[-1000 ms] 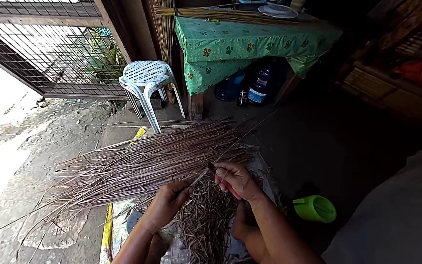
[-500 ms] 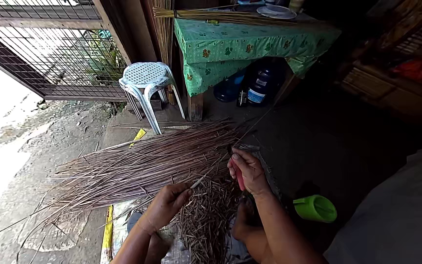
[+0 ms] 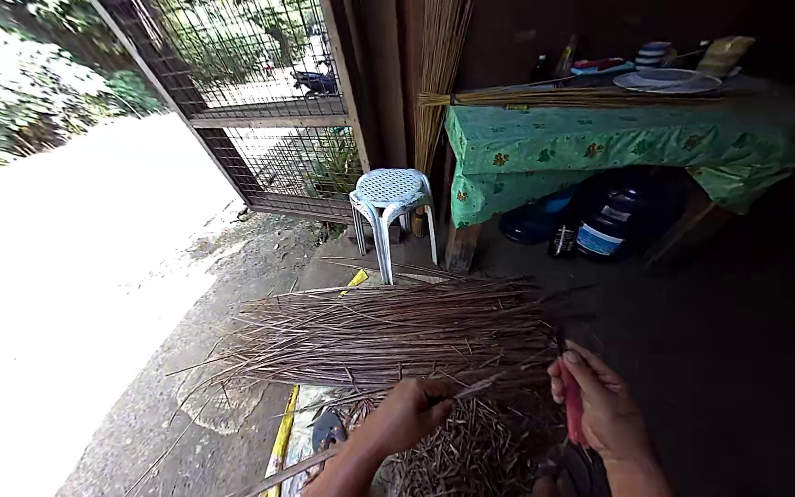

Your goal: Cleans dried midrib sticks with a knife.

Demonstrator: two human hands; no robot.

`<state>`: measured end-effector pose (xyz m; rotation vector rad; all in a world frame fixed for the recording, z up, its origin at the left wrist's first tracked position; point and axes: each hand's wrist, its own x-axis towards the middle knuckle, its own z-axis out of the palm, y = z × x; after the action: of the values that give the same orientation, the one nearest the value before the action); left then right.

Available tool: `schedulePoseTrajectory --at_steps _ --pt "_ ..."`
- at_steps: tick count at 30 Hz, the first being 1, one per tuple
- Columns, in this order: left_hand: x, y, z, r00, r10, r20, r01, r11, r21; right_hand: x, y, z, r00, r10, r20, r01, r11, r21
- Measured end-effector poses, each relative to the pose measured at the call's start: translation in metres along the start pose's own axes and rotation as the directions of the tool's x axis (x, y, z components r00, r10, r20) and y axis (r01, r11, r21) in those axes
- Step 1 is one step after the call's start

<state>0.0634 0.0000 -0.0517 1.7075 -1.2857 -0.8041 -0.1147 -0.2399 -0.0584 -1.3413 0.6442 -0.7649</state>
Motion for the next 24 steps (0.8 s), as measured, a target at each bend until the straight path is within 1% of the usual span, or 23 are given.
schedulePoseTrajectory --at_steps 1,4,5,6,9,11,13,15,19,21,24 --pt "0.000 0.000 0.001 1.000 0.001 0.015 -0.001 1.000 0.000 -0.001 -0.001 -0.001 1.000 0.013 0.019 -0.014 1.000 0.024" --pt "0.001 0.001 0.004 1.000 0.008 0.017 -0.008 1.000 -0.002 -0.007 0.000 0.005 0.981 0.044 0.187 -0.065 0.993 0.103" --pt "0.001 0.001 0.005 1.000 0.004 0.012 -0.004 1.000 -0.004 -0.007 0.001 0.008 0.978 0.038 0.205 -0.065 0.990 0.127" --pt "0.001 0.000 0.005 1.000 0.000 0.007 0.000 1.000 -0.003 -0.007 0.003 0.009 0.981 0.035 0.190 -0.063 0.988 0.142" --pt "-0.001 0.001 0.004 1.000 -0.019 0.008 0.019 1.000 0.025 0.001 0.004 0.003 0.996 0.044 0.078 -0.057 0.984 0.169" --pt "0.000 0.002 0.005 1.000 -0.013 0.008 0.013 0.999 0.052 0.002 0.004 0.000 0.997 0.059 0.052 -0.066 0.986 0.154" --pt "0.001 0.005 0.006 1.000 -0.005 0.008 0.005 0.998 0.064 -0.001 0.004 0.003 0.994 0.074 0.075 -0.083 0.988 0.127" --pt "0.001 0.006 0.009 1.000 0.000 -0.010 0.001 0.998 0.064 -0.006 0.006 0.009 0.988 0.078 0.134 -0.093 0.989 0.111" --pt "0.001 0.003 0.010 0.998 0.013 -0.059 -0.010 0.998 0.058 -0.012 0.011 0.020 0.968 0.043 0.247 -0.065 0.995 0.079" --pt "0.001 0.003 0.009 0.998 0.007 -0.062 -0.004 0.999 0.046 -0.013 0.014 0.021 0.973 0.027 0.230 -0.045 0.996 0.073" --pt "0.001 0.005 0.007 0.999 -0.011 -0.053 0.014 0.999 0.052 -0.012 0.010 0.021 0.992 -0.004 0.130 -0.005 0.998 0.065"
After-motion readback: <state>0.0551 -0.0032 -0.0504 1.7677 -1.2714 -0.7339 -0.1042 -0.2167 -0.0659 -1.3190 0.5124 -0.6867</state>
